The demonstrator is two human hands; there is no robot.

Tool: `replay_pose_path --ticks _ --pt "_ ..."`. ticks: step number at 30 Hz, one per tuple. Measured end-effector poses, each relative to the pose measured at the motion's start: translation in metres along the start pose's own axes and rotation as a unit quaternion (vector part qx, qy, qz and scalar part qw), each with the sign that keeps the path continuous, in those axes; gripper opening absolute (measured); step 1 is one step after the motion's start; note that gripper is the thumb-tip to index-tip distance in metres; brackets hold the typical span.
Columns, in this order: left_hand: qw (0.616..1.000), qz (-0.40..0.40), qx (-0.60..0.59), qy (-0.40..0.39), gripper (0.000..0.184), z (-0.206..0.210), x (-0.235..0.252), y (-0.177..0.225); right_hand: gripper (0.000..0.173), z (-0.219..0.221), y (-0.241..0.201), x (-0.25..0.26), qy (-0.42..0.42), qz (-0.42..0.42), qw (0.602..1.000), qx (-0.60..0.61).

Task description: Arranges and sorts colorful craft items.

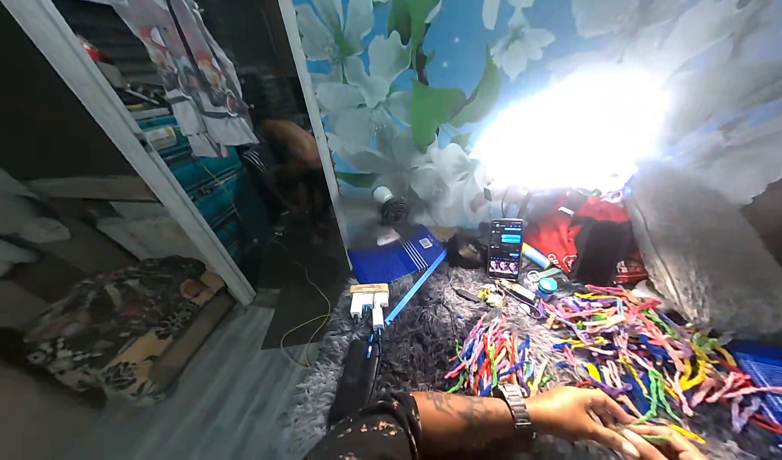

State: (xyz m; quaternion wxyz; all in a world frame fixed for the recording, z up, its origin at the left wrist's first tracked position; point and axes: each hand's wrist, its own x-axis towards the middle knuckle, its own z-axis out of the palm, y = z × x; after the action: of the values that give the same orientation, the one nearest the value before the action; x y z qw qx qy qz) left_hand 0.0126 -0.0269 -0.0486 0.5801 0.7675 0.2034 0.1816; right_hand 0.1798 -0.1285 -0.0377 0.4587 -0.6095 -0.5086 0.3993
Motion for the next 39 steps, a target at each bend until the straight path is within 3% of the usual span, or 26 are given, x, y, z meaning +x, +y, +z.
replay_pose_path --ticks 5,9,12,15,18,20,22,25,28,31,33,36,39 --pt "0.995 0.081 0.047 0.031 0.034 0.004 -0.005 0.002 0.007 -0.001 -0.004 -0.002 0.022 0.031 0.992 0.119" --pt "0.994 0.08 0.029 0.071 0.023 -0.003 -0.004 0.01 0.009 -0.002 -0.012 -0.003 0.045 0.028 0.994 0.092" --pt "0.993 0.075 0.033 0.091 0.024 -0.01 -0.003 0.021 0.018 -0.007 -0.012 -0.006 0.066 -0.044 0.996 -0.047" --pt "0.986 0.077 -0.01 0.148 0.023 -0.019 -0.003 0.035 0.035 -0.013 -0.013 -0.006 0.085 -0.153 0.956 -0.234" --pt "0.971 0.054 -0.105 0.208 0.015 -0.026 -0.007 0.055 0.033 -0.009 -0.02 -0.006 0.103 -0.24 0.902 -0.344" --pt "0.969 0.036 -0.141 0.198 0.012 -0.027 -0.012 0.06 0.027 0.001 -0.034 -0.013 0.091 -0.217 0.898 -0.37" --pt "0.969 0.012 -0.18 0.17 0.015 -0.027 -0.017 0.06 0.027 0.013 -0.044 -0.017 0.055 -0.147 0.928 -0.337" --pt "0.944 -0.035 -0.28 0.172 0.018 -0.027 -0.016 0.057 0.026 0.029 -0.059 -0.021 -0.041 -0.04 0.989 -0.138" --pt "0.925 -0.021 -0.339 0.172 0.02 -0.03 -0.016 0.058 0.023 0.043 -0.066 -0.027 -0.09 -0.027 0.995 0.038" --pt "0.96 0.03 -0.234 0.149 0.016 -0.044 -0.021 0.058 0.029 0.047 -0.071 -0.035 -0.095 -0.047 0.993 -0.046" --pt "0.982 0.032 -0.103 0.156 0.033 -0.056 -0.024 0.047 0.036 0.046 -0.069 -0.034 -0.119 -0.047 0.982 -0.135" --pt "0.961 -0.074 0.199 0.176 0.056 -0.07 -0.021 0.019 0.038 0.034 -0.056 -0.02 -0.124 -0.032 0.958 -0.257" --pt "0.912 -0.224 0.323 0.119 0.061 -0.078 -0.02 0.008 0.034 0.002 -0.029 0.008 -0.077 0.035 0.943 -0.321"
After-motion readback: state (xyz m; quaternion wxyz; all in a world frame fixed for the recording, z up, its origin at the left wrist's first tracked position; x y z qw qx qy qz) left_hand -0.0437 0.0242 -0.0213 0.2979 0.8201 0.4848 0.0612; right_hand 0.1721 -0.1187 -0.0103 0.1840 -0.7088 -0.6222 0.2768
